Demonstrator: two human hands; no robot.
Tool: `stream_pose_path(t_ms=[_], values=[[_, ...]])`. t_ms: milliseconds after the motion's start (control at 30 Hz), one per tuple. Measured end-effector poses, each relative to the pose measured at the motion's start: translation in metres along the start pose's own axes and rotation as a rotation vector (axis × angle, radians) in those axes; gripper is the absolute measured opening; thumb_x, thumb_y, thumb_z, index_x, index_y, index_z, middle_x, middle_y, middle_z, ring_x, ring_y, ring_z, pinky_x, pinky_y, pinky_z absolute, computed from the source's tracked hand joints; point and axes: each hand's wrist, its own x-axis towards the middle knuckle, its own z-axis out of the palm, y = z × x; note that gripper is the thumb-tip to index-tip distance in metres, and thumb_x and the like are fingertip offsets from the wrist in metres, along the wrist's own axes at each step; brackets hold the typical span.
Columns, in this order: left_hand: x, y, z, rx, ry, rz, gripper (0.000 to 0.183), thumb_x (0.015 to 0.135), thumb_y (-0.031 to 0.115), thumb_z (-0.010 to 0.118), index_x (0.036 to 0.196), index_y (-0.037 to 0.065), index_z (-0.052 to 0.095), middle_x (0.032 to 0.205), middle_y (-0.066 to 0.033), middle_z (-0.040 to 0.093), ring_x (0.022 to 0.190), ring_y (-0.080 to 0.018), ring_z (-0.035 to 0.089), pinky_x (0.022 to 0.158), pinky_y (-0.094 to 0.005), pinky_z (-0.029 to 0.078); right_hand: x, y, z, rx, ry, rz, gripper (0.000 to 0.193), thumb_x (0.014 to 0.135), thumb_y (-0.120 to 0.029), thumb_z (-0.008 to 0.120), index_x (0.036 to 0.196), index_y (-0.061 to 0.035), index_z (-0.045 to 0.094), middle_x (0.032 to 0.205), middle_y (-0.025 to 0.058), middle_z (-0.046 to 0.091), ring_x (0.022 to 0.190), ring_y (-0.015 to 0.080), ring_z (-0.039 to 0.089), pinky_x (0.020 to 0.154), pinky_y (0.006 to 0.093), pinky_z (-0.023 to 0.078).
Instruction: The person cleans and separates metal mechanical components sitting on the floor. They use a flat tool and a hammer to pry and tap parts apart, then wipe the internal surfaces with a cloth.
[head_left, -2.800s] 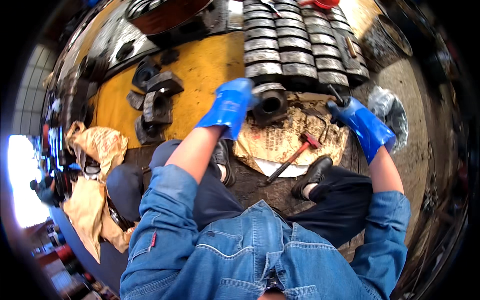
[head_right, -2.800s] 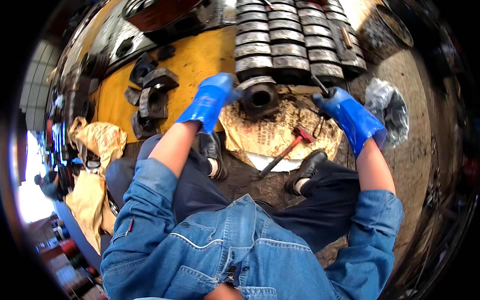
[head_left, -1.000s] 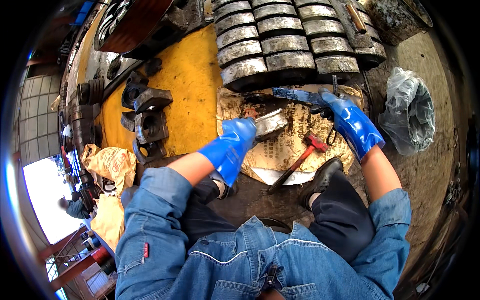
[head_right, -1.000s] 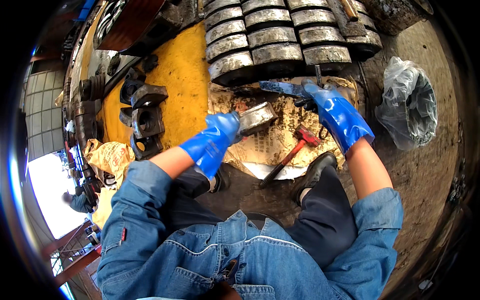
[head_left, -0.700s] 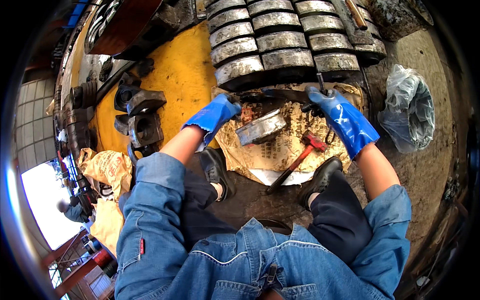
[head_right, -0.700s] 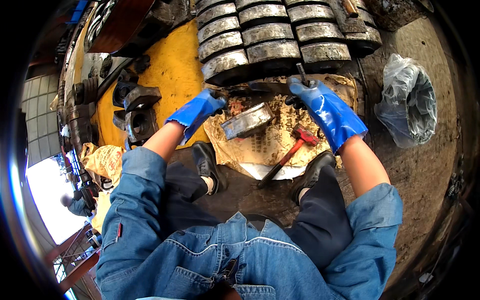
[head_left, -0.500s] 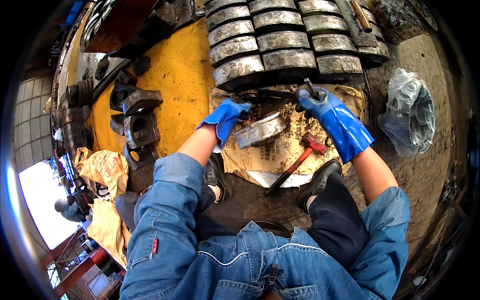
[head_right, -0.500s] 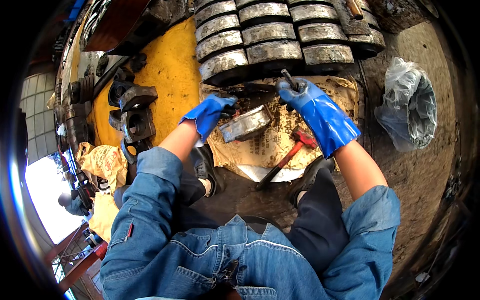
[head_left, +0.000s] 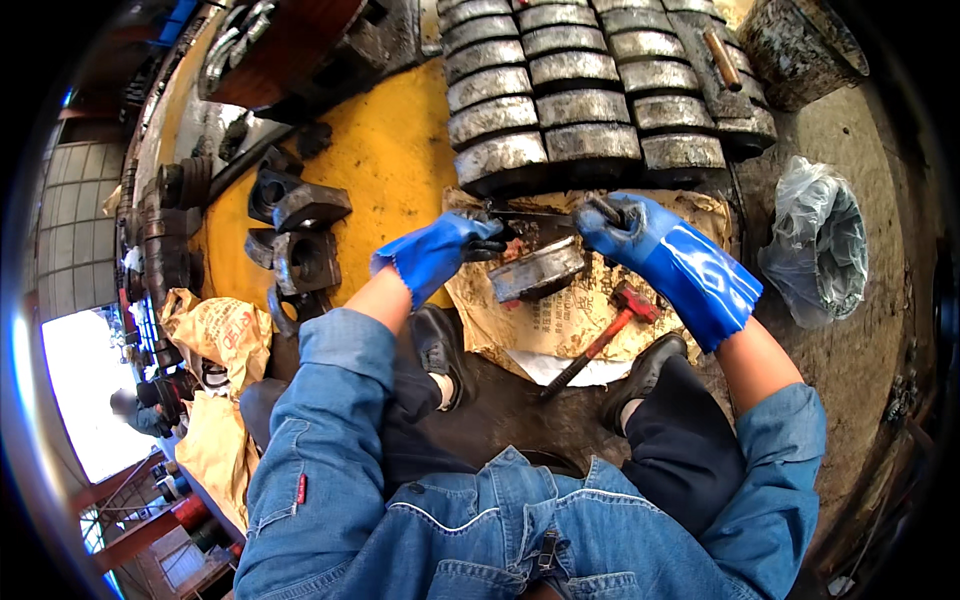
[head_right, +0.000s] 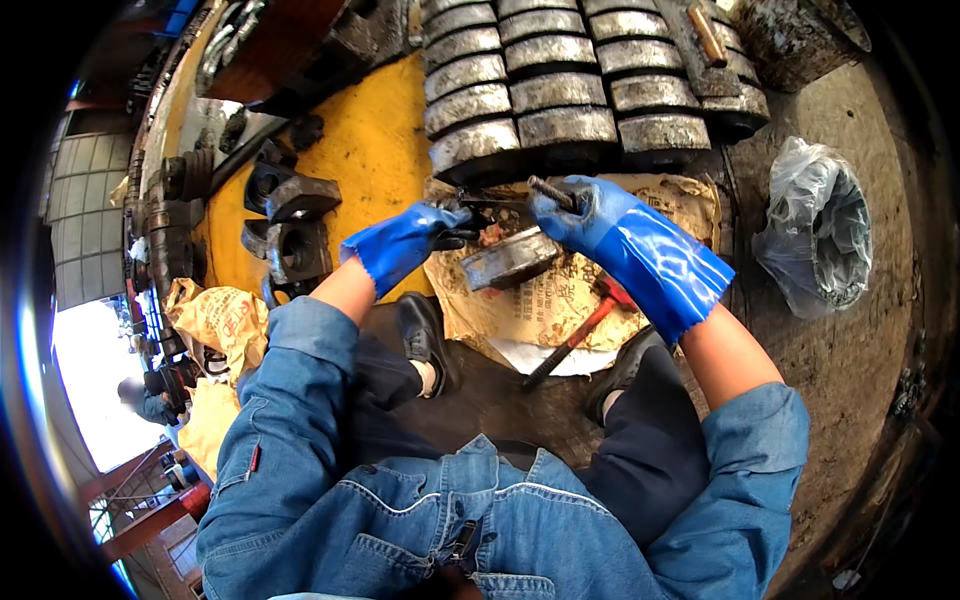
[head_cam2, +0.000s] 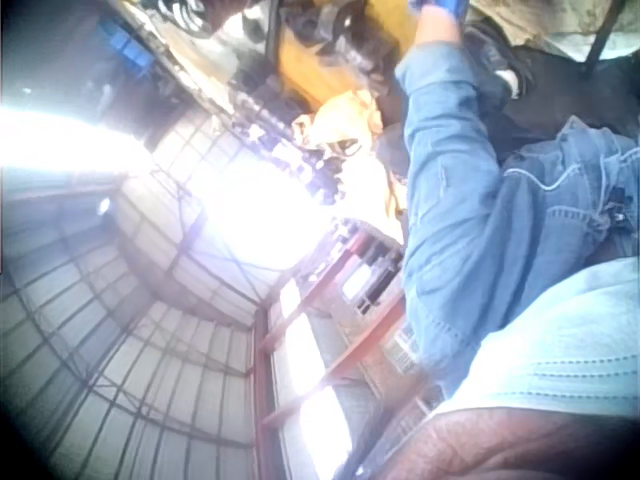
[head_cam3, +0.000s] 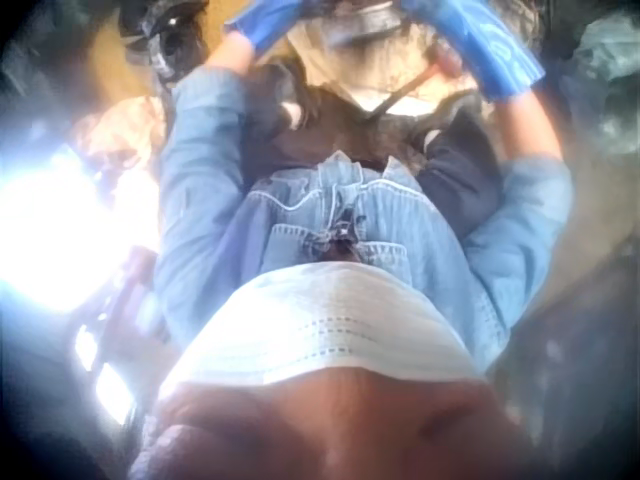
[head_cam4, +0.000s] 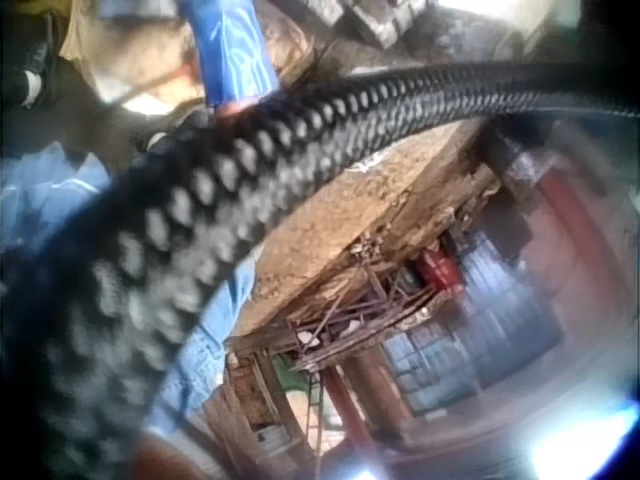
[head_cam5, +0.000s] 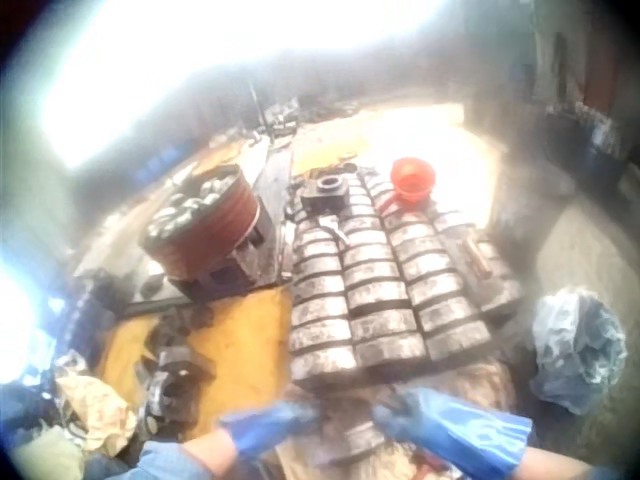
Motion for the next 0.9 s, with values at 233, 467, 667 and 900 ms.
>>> stream_pose_path(t_ms=[233, 467, 667, 900], values=[[-0.130, 0.081, 0.004, 0.415, 0.105, 0.363, 0.026, 0.084, 0.019, 0.080, 0.107, 0.006, 0.074, 0.087, -0.0028, 0.074, 0.071, -0.0101, 0.067, 0.059, -0.0216, 0.049, -0.086, -0.069, 0.012, -0.095, -0.035, -0.408, 0.030, 0.091, -0.024, 0.066, 0.112, -0.0028, 0.067, 0.092, 0.0094, 0.071, 0.081, 0.0141, 0.064, 0.076, 0.0286, 0.053], [-0.198, 0.087, 0.037, 0.356, 0.174, 0.749, 0.020, 0.087, 0.016, 0.076, 0.104, 0.005, 0.075, 0.086, -0.0021, 0.073, 0.071, -0.0105, 0.064, 0.059, -0.0232, 0.049, -0.178, -0.112, 0.051, 0.003, 0.092, -0.243, 0.031, 0.095, -0.033, 0.057, 0.111, -0.0063, 0.063, 0.089, 0.0105, 0.067, 0.076, 0.0224, 0.065, 0.074, 0.0340, 0.053], [-0.200, 0.067, 0.038, 0.227, 0.198, 0.764, 0.026, 0.093, 0.018, 0.071, 0.116, 0.006, 0.072, 0.099, -0.0062, 0.075, 0.087, -0.0179, 0.073, 0.063, -0.0274, 0.056, -0.200, -0.091, 0.074, 0.498, 0.414, -0.107, 0.023, 0.096, -0.027, 0.062, 0.111, -0.0120, 0.069, 0.091, 0.0015, 0.069, 0.070, 0.0088, 0.058, 0.066, 0.0243, 0.048], [-0.195, 0.048, 0.046, -0.154, -0.006, 0.650, 0.027, 0.093, 0.018, 0.071, 0.118, 0.007, 0.070, 0.105, -0.0081, 0.075, 0.090, -0.0227, 0.074, 0.063, -0.0298, 0.058, -0.178, -0.035, 0.065, 0.995, 0.179, 0.140, 0.029, 0.098, -0.038, 0.055, 0.118, -0.0179, 0.061, 0.072, 0.0004, 0.057, 0.053, 0.0110, 0.048, 0.046, 0.0306, 0.034]])
